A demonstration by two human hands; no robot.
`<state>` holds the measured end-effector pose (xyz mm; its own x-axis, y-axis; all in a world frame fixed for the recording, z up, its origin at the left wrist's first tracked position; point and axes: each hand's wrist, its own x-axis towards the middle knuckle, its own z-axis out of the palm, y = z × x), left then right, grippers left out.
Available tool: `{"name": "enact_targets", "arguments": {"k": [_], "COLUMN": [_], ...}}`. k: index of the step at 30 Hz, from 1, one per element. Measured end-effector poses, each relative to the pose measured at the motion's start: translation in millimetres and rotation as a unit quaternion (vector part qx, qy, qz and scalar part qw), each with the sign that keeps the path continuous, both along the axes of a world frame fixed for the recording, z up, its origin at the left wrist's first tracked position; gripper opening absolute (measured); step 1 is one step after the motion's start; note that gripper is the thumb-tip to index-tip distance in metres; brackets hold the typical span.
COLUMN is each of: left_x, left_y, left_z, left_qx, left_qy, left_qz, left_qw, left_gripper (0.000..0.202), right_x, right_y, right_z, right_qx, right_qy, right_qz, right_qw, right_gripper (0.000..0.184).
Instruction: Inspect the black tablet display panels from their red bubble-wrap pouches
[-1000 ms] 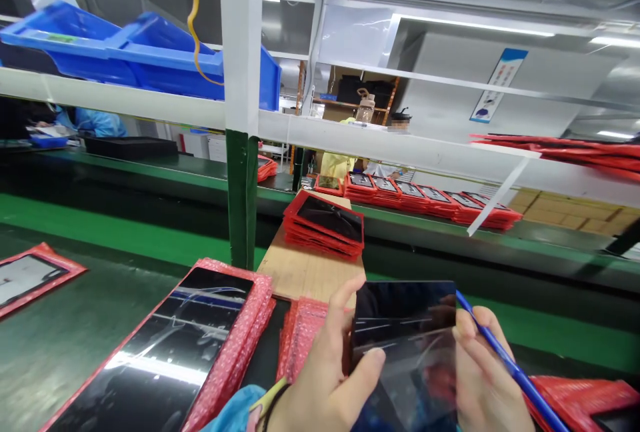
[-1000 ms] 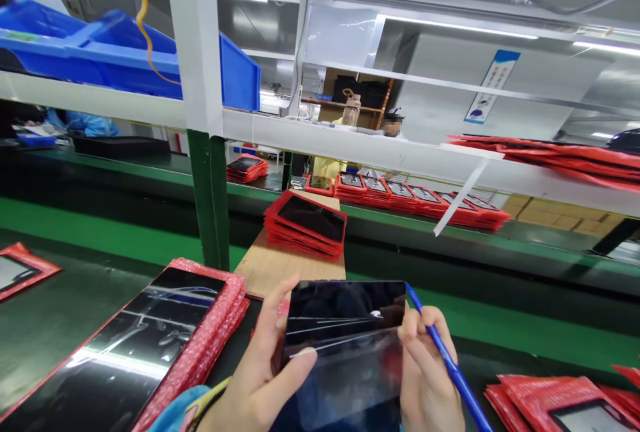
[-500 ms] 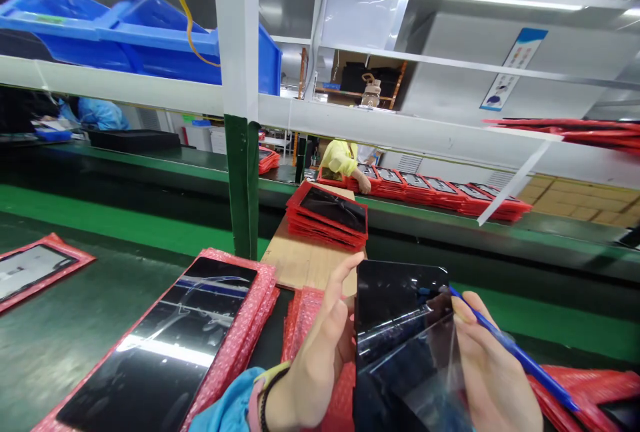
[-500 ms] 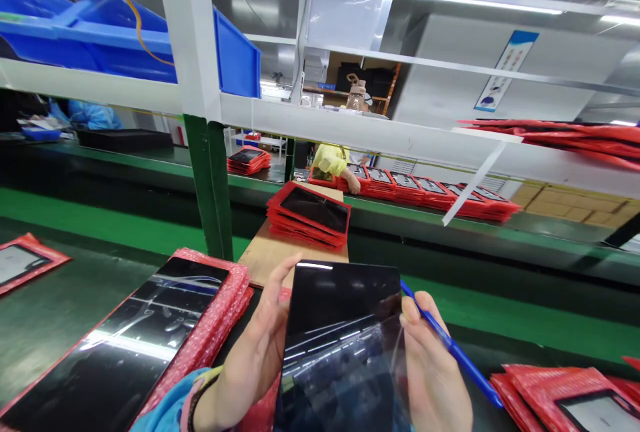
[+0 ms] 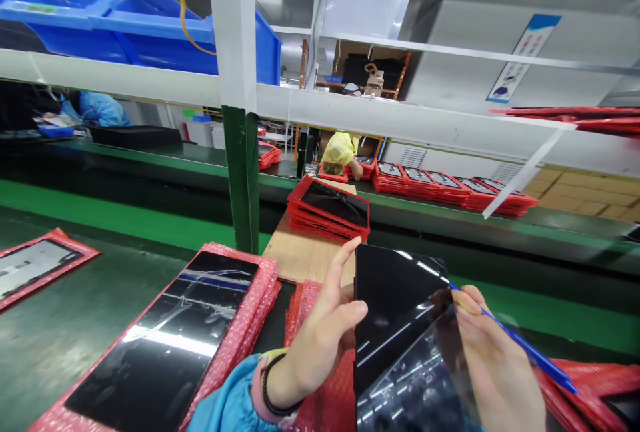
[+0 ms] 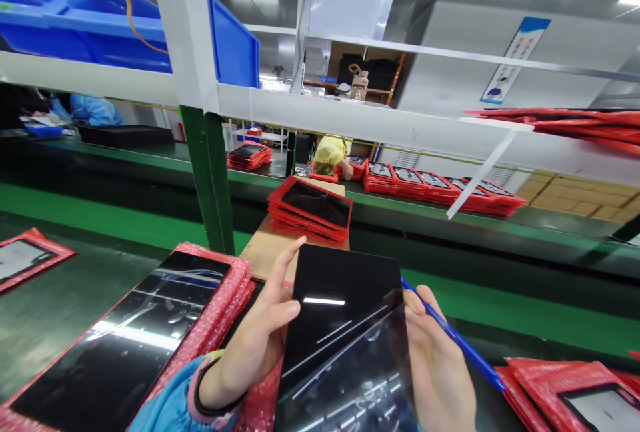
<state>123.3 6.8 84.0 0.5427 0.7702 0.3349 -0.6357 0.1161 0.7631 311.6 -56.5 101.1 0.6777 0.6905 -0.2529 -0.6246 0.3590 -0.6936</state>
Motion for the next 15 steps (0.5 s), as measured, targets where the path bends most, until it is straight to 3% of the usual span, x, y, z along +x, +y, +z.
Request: {"name": "enact_targets", "arguments": {"k": [3,9,12,15], "left_x": [0,1,1,2], "left_y": [1,4,3,2], "left_z": [2.3,4.5,9.3,13.0], "left_qx": [-0.030,-0.080,-0.109,-0.118], "left_qy": [-0.033,-0.051,-0.059,-0.048], "left_qz": [-0.077,-0.116,-0.111,-0.091], "left_qw": [0.996,0.989,0.986,0.988], "left_gripper": [0.087,0.111,0.108,0.092], "right_x": [2,11,15,20], "right_y": [1,4,5,6], "right_z": [0.3,-7.2,-11.5,-16.2], "right_qx": [0.027,-0.025,-0.018,0.028], "right_qy": [0.002,-0.045,-0.041,-0.047], "right_qz": [0.022,-0.014,-0.006,0.040], "right_qw": [0.999,0.999,0.999,0.998], "right_gripper": [0.051,0.048,0.050,0.043]}}
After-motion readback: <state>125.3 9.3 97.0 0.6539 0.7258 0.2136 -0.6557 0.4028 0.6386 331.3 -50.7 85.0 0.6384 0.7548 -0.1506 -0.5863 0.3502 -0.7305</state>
